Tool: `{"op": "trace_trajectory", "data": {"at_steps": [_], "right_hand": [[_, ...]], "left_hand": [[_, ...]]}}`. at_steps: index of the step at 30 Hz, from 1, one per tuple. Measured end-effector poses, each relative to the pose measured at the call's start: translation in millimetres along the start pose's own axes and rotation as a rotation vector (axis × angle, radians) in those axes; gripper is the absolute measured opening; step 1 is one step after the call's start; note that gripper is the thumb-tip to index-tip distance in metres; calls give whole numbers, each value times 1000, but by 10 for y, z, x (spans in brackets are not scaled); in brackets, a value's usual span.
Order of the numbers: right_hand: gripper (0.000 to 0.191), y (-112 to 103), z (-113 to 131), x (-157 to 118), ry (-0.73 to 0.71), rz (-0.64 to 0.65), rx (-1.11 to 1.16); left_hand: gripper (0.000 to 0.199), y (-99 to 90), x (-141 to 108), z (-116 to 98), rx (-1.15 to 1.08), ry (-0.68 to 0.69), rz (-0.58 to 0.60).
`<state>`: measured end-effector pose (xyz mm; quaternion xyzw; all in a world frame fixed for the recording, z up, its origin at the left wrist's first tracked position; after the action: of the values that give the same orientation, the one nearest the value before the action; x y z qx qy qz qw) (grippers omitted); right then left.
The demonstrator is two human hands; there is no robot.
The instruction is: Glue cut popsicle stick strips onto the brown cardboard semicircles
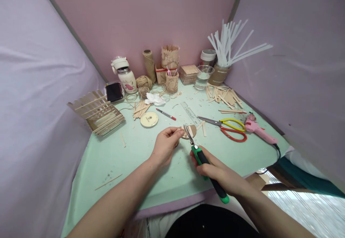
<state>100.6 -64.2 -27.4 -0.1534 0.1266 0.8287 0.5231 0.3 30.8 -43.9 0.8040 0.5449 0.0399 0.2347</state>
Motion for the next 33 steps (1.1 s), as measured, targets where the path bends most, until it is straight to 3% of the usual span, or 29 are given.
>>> {"op": "trace_trajectory", "data": {"at_steps": [13, 20, 25, 33], "right_hand": [[20, 28, -7, 28, 3, -42, -23], [20, 20, 5, 27, -4, -58, -49], [20, 16, -4, 16, 0, -54, -63], [22, 23, -76, 31, -13, -54, -38]], "left_hand": [[33, 0, -27, 56, -57, -31, -24], [33, 101, -55, 77, 78, -101, 69], [32, 75, -46, 19, 210, -65, 65], [32, 84, -61, 13, 227, -74, 55]]}}
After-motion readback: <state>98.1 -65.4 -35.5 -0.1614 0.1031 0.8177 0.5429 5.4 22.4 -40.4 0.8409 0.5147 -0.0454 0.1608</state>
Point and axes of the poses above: each hand's wrist, its own x-axis towards the middle knuckle, its own y-axis out of the palm, z = x × y, the point moved 10 cm from there along x, towards the middle knuckle, and after that the axes turned 8 degrees about z, right-handed, at the moved point
